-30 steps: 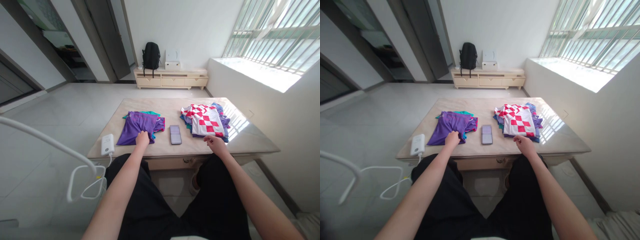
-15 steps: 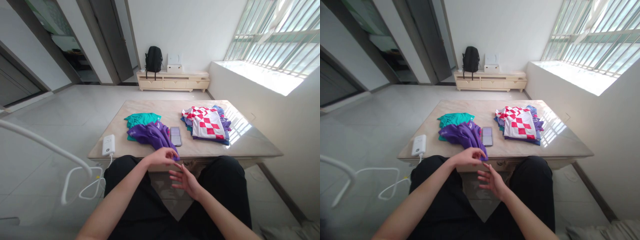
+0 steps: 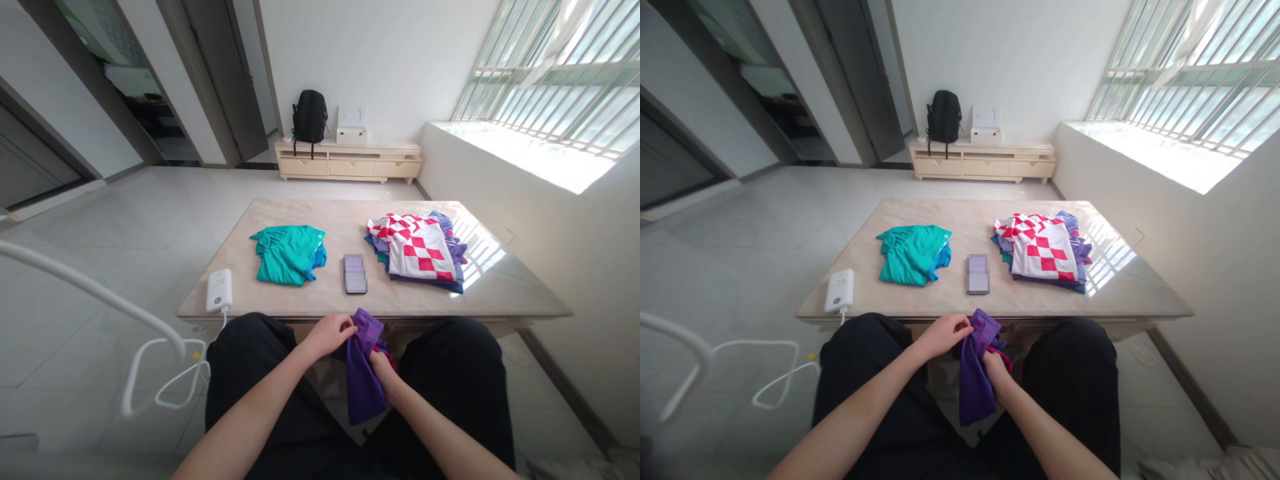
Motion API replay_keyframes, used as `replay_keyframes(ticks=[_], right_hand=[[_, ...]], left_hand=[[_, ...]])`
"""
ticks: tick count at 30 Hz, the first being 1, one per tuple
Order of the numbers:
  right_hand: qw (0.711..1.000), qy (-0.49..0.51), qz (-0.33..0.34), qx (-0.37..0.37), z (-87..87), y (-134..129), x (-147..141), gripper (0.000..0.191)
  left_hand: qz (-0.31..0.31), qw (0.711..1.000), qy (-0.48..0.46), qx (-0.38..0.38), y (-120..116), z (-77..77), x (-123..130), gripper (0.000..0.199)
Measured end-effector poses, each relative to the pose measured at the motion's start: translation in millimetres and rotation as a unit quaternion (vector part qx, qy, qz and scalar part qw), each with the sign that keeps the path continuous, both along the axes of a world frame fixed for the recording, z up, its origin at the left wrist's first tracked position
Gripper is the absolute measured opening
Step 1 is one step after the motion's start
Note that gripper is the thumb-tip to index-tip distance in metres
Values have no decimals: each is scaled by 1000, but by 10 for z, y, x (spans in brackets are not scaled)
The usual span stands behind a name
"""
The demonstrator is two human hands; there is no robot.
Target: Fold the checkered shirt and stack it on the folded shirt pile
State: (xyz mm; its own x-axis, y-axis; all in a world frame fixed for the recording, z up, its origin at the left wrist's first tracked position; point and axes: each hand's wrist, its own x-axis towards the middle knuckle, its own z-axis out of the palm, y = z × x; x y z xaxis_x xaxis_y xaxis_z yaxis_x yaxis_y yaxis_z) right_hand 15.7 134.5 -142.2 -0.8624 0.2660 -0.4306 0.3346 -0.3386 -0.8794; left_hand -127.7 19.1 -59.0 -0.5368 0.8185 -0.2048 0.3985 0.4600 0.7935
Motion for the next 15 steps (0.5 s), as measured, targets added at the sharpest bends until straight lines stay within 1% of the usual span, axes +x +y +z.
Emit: replay_keyframes(ticks=[1, 2, 4, 5, 8, 10, 13, 15], right_hand=[[1000, 6, 0, 6, 37, -21, 16, 36], [1000, 12, 3, 14, 75, -41, 34, 36], [999, 22, 20, 37, 145, -72, 66, 34], [998, 24, 31, 49, 172, -85, 78, 32], [995, 21, 56, 78, 207, -104, 87, 33], [995, 14, 56, 87, 176, -93, 71, 36], [996, -13, 47, 81, 46, -39, 33, 44], [995, -50, 46, 69, -72, 1, 15, 55]], left_hand=[[22, 999, 44, 6, 0, -5, -2, 26], [31, 997, 68, 13, -3, -10, -3, 27], [23, 996, 90, 14, -12, -24, -9, 34], [14, 995, 97, 11, -17, -34, -15, 34], [-3, 995, 97, 6, -21, -59, -43, 25], [-3, 995, 94, 20, -15, -58, -65, 20], [11, 995, 83, 59, 6, -27, -87, 24], [29, 993, 30, 112, 20, 1, -88, 28]])
